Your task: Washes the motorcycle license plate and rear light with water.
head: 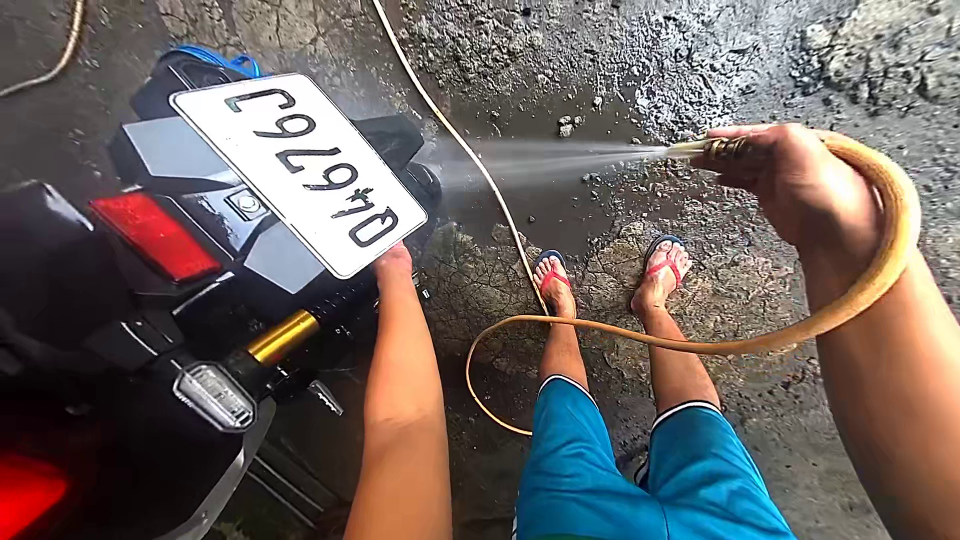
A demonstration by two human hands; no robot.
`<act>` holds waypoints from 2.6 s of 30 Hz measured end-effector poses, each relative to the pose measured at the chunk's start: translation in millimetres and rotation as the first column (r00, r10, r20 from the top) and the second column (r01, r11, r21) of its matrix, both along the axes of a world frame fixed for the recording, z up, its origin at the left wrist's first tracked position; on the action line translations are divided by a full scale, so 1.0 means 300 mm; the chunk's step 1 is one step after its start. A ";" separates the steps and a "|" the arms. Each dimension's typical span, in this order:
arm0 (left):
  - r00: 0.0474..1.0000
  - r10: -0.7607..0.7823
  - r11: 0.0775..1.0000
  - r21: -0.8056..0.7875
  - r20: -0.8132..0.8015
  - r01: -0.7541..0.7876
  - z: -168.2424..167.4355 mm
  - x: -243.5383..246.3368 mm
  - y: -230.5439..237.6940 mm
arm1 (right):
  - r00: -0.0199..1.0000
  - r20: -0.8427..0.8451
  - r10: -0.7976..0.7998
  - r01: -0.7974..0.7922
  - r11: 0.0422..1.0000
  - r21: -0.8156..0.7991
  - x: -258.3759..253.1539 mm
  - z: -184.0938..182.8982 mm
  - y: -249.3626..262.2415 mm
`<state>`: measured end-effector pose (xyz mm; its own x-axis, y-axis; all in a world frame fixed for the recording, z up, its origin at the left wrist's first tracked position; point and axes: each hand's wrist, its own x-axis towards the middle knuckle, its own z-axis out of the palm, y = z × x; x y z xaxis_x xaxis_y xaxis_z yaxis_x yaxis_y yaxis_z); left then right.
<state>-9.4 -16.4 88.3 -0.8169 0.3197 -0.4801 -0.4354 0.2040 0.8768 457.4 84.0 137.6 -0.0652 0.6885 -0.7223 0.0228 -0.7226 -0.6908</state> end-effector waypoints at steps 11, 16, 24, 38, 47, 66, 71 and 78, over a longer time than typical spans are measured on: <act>0.999 -0.029 0.928 -0.369 0.039 0.042 -0.063 0.172 0.170 | 0.977 -0.184 0.105 -0.093 0.993 0.073 -0.168 -0.016 0.053; 0.950 -0.245 0.916 -0.277 0.191 0.292 -0.276 -0.001 0.000 | 0.930 -0.168 0.326 -0.257 0.907 0.334 -0.226 0.144 -0.060; 0.994 0.002 0.998 -0.063 0.108 0.005 0.031 -0.161 -0.187 | 0.946 -0.208 0.250 -0.167 0.922 0.349 -0.186 0.222 -0.255; 0.997 -0.024 0.990 -0.134 0.068 0.033 -0.071 -0.090 -0.050 | 0.988 -0.152 -0.003 0.013 0.998 0.069 -0.108 -0.066 -0.033; 0.993 -0.088 0.995 -0.061 -0.076 0.083 -0.099 -0.028 -0.043 | 0.948 -0.286 0.137 -0.114 0.989 0.095 -0.192 -0.045 0.012; 0.995 -0.013 0.998 -0.067 0.094 0.019 0.048 -0.168 -0.148 | 0.979 -0.142 0.143 -0.112 0.972 0.207 -0.132 0.120 -0.226; 0.976 -0.212 0.964 0.153 -0.045 0.216 -0.056 -0.083 -0.057 | 0.941 -0.199 0.274 -0.193 0.916 0.351 -0.230 0.262 -0.302; 0.996 -0.090 0.903 -0.423 -0.016 0.075 0.043 0.249 0.204 | 0.996 -0.080 -0.037 0.049 0.988 0.146 -0.178 -0.037 -0.227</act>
